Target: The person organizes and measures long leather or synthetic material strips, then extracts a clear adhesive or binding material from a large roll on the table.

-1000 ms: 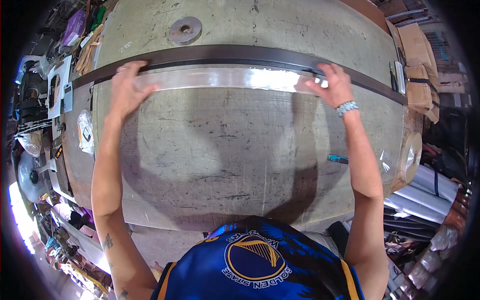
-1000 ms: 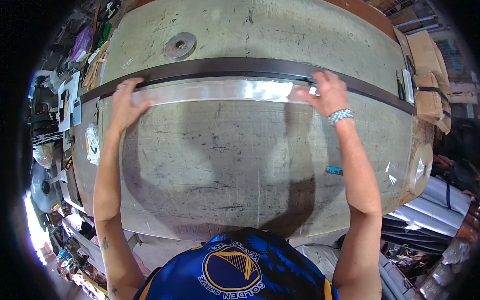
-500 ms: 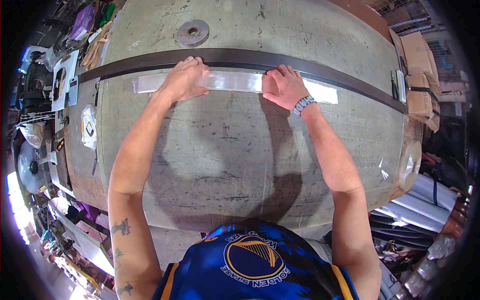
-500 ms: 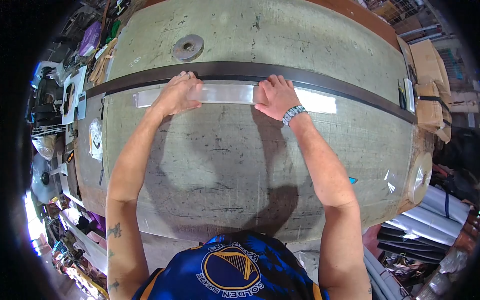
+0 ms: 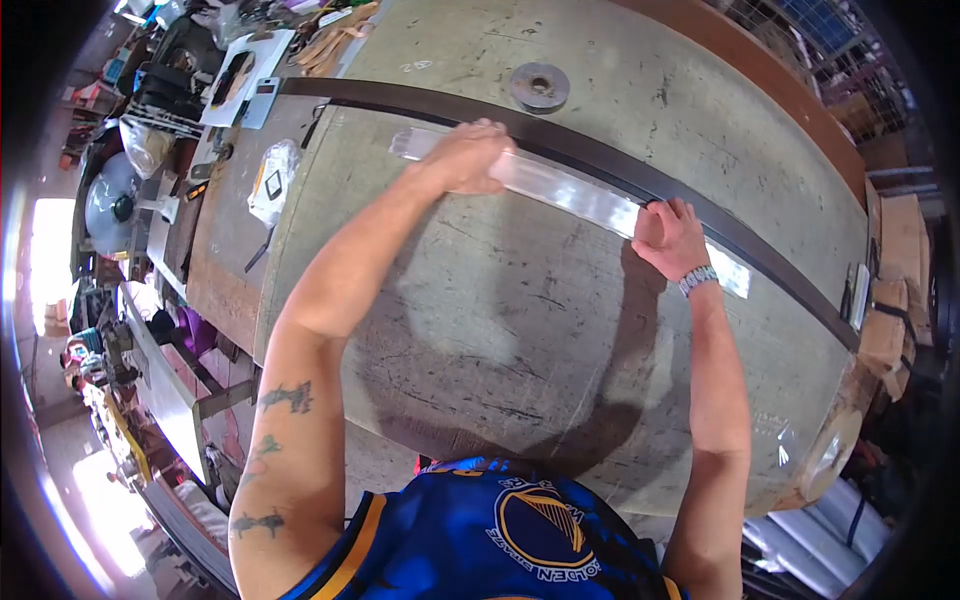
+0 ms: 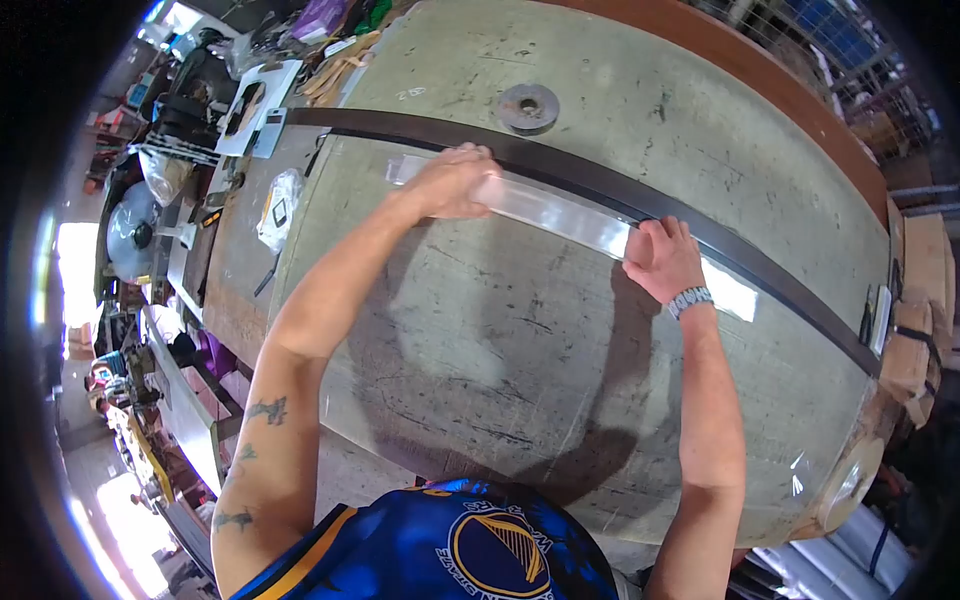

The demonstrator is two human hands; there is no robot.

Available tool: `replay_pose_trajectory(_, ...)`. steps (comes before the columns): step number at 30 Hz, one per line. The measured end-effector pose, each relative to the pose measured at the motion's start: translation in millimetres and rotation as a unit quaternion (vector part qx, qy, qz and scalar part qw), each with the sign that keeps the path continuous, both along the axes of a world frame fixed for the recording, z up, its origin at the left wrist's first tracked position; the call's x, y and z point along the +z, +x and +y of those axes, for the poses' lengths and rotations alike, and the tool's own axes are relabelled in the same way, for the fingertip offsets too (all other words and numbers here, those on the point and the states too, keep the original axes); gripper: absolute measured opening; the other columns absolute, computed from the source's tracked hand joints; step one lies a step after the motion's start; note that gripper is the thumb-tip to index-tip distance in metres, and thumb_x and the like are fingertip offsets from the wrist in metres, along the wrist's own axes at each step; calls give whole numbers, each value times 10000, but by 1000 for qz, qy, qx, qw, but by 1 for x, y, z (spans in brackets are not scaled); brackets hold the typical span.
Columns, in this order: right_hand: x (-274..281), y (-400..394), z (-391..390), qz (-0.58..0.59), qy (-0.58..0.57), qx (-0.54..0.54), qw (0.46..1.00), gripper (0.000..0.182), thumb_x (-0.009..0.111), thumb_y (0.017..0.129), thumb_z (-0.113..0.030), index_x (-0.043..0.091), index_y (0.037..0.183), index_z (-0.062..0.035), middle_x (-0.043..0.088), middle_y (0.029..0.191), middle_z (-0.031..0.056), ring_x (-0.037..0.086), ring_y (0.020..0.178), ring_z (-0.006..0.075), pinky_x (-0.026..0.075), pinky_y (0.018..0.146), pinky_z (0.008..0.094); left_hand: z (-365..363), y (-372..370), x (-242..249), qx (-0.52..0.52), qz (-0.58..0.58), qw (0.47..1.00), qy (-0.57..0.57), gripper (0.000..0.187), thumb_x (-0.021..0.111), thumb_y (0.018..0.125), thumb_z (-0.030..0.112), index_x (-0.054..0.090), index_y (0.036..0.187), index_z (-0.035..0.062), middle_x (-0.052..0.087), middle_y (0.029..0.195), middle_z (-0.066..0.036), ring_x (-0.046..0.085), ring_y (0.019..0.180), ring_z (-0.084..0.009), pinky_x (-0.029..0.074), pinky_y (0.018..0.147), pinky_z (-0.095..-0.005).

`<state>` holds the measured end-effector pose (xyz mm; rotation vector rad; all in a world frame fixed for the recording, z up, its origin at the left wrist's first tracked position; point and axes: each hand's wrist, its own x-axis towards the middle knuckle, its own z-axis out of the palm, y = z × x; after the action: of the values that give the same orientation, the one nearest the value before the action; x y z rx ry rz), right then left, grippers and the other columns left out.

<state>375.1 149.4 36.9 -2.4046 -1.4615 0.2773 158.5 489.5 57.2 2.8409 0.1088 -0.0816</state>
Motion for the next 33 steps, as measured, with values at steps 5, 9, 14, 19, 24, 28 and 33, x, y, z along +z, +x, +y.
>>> replay_pose_trajectory(5, -1, 3, 2, -6, -26, -4, 1000, 579, 823, 698, -341, 626, 1188, -106, 577, 1180, 114, 538, 1157, 339, 462, 979, 474, 10, -4, -5, 2, -6, 1000, -21, 558, 897, 675, 247, 664, 1149, 69, 624, 1152, -124, 581, 1162, -347, 484, 1016, -467)
replay_pose_trajectory(9, -1, 2, 2, 3, -43, -12, 999, 585, 818, 702, -356, 620, 1196, -114, 571, 1208, 108, 526, 1183, 329, 446, 1001, 465, 6, -5, 5, 17, 11, 999, -28, 558, 888, 679, 232, 657, 1158, 63, 621, 1167, -115, 572, 1171, -343, 479, 1026, -454)
replay_pose_trajectory(14, -4, 3, -1, 1, -47, -8, 999, 640, 828, 718, -400, 605, 1241, -105, 562, 1208, 115, 517, 1196, 333, 443, 1000, 470, 5, -11, -2, 25, -22, 999, 1, 647, 884, 695, 235, 638, 1271, 70, 620, 1220, -116, 558, 1201, -342, 453, 1060, -450)
replay_pose_trajectory(19, 1, -9, -13, -14, 25, 9, 1000, 763, 858, 745, -364, 548, 1391, -104, 564, 1329, 145, 513, 1269, 353, 415, 1070, 484, 0, -24, 11, 39, -27, 999, -2, 698, 859, 715, 214, 597, 1347, 74, 606, 1305, -135, 545, 1258, -342, 440, 1089, -444)
replay_pose_trajectory(24, 7, -9, -46, -44, 80, 8, 996, 856, 883, 730, -287, 493, 1466, -92, 532, 1450, 164, 497, 1331, 377, 398, 1105, 505, 58, -79, -3, 119, -110, 986, 32, 655, 724, 740, 88, 580, 1380, 87, 559, 1453, -157, 519, 1351, -359, 430, 1130, -448)
replay_pose_trajectory(28, 14, -1, -65, -52, 46, -34, 997, 853, 895, 713, -209, 503, 1462, -93, 527, 1465, 166, 503, 1328, 378, 402, 1100, 504, 112, -115, -24, 366, -62, 928, 32, 610, 637, 771, 53, 607, 1376, 128, 548, 1472, -143, 493, 1371, -373, 416, 1150, -459)
replay_pose_trajectory(33, 7, -15, -51, -70, 55, -3, 996, 822, 891, 721, -190, 530, 1456, -119, 511, 1491, 156, 500, 1342, 369, 399, 1109, 510, 103, -133, -47, 337, -63, 938, 58, 613, 573, 805, 50, 599, 1401, 190, 552, 1470, -124, 451, 1399, -343, 408, 1151, -492)
